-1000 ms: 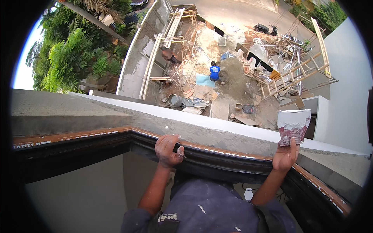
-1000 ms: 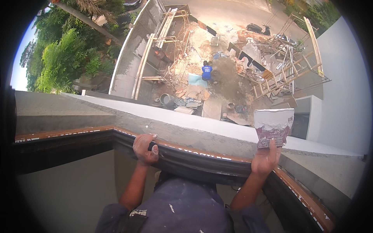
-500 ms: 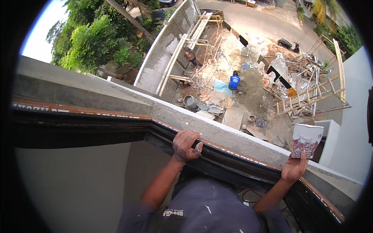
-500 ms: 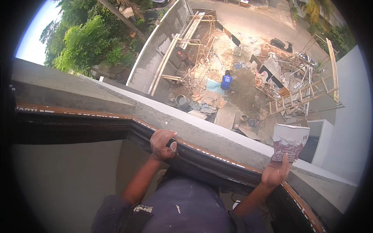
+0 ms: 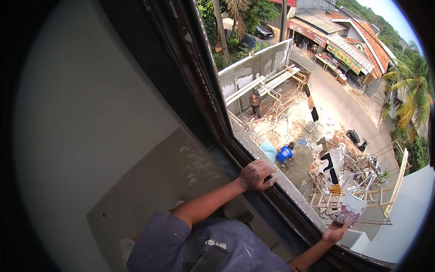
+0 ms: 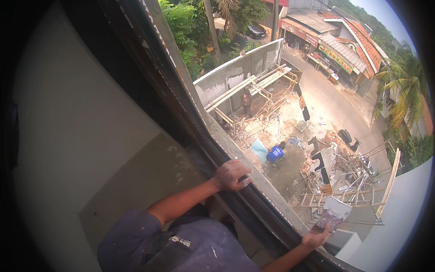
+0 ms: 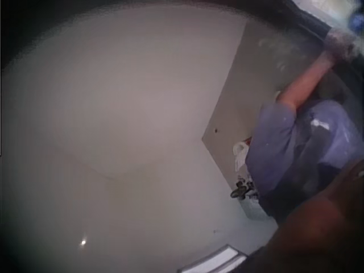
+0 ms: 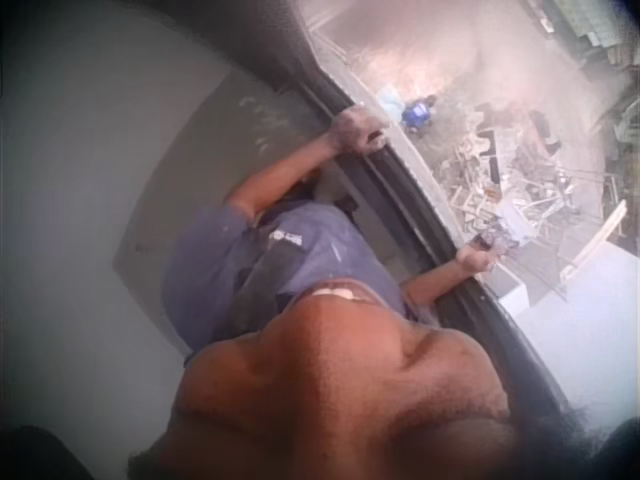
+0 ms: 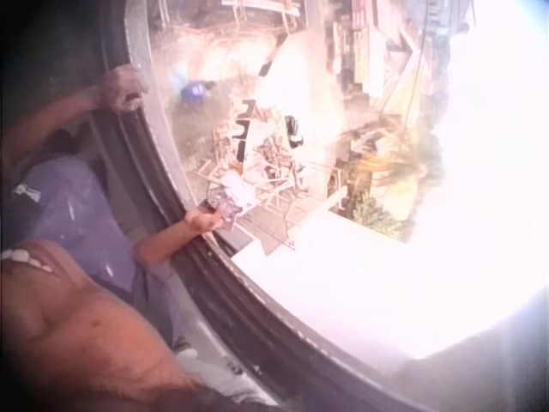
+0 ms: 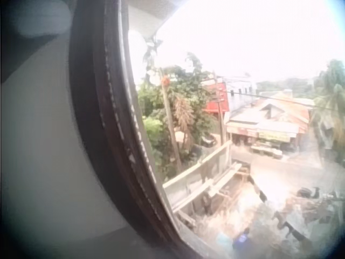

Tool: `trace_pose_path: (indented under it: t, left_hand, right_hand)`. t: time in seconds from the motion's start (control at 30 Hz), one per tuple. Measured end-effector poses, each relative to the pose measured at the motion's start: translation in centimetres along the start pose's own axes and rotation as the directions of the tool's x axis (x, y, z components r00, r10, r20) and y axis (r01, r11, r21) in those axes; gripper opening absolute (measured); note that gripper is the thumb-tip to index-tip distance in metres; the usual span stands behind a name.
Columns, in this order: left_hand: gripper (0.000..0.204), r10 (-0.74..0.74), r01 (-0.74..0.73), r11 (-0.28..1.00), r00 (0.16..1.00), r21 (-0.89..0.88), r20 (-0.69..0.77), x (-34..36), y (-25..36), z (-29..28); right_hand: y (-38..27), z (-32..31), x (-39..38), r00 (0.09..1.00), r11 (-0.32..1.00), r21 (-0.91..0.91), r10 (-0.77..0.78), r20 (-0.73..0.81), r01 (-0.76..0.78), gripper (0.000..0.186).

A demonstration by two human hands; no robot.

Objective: The person applies white plaster to a wall using a trowel and a smaller scraper. They repeatedly scoop plaster from a bucket on the floor and spread it across the wall surface, smoothing it out. The person also works on the window frame area.

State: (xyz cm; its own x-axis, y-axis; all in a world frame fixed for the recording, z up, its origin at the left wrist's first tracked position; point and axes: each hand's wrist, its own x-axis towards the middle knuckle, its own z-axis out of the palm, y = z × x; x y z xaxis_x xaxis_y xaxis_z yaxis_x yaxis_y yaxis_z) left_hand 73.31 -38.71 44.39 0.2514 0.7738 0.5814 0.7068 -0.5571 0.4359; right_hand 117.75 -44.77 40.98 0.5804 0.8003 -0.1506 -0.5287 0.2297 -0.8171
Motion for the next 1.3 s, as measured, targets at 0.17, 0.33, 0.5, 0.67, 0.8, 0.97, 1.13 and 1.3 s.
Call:
trace_pose_path:
  t: [0.17, 0.33, 0.5, 0.67, 0.8, 0.97, 1.13, 1.3]
  left_hand:
    - [0.033, 0.016, -0.016, 1.000, 1.000, -0.025, -0.006, -0.7, -0.5, 0.0]
    - [0.033, 0.043, -0.044, 0.998, 0.999, -0.054, -0.014, -1.0, -0.8, -0.1]
    - [0.047, 0.081, -0.082, 0.976, 0.997, -0.203, -0.017, -1.3, -0.2, -3.5]
    - [0.062, -0.020, -0.105, 0.849, 0.973, -0.518, -0.230, -8.8, -0.7, -12.7]
    - [0.070, -0.242, -0.013, 0.729, 0.930, -0.685, -0.275, -16.5, -3.9, -20.2]
    - [0.054, -0.522, 0.300, 0.685, 0.838, -0.664, -0.160, -23.1, -11.2, -25.6]
    - [0.032, -0.708, 0.354, 0.586, 0.662, -0.729, -0.248, -24.9, -16.2, -27.9]
    - [0.034, -0.618, 0.590, 0.779, 0.669, -0.212, -0.412, -22.3, -20.3, -28.9]
  right_hand:
    - [-0.1, 6.0, -3.2, 0.992, 0.995, 0.016, -0.102, 0.078, 0.101, 0.032]
    - [0.7, 15.8, -9.7, 0.882, 0.980, 0.194, -0.118, 0.457, 0.030, 0.026]
    - [4.8, 22.7, -17.5, 0.727, 0.970, -0.140, -0.049, 0.684, 0.197, 0.027]
    - [9.8, 29.2, -24.8, 0.440, 0.954, 0.028, 0.111, 0.891, -0.298, 0.021]
    - [16.9, 34.0, -32.4, 0.213, 0.841, -0.179, 0.325, 0.922, -0.511, 0.022]
    - [26.5, 39.7, -40.4, -0.077, 0.611, -0.562, 0.636, 0.768, -0.557, 0.037]
    - [32.5, 41.8, -42.7, -0.132, 0.549, -0.711, 0.744, 0.656, -0.439, 0.038]
    - [34.8, 36.3, -39.4, 0.007, 0.504, -0.841, 0.859, 0.513, -0.198, 0.027]
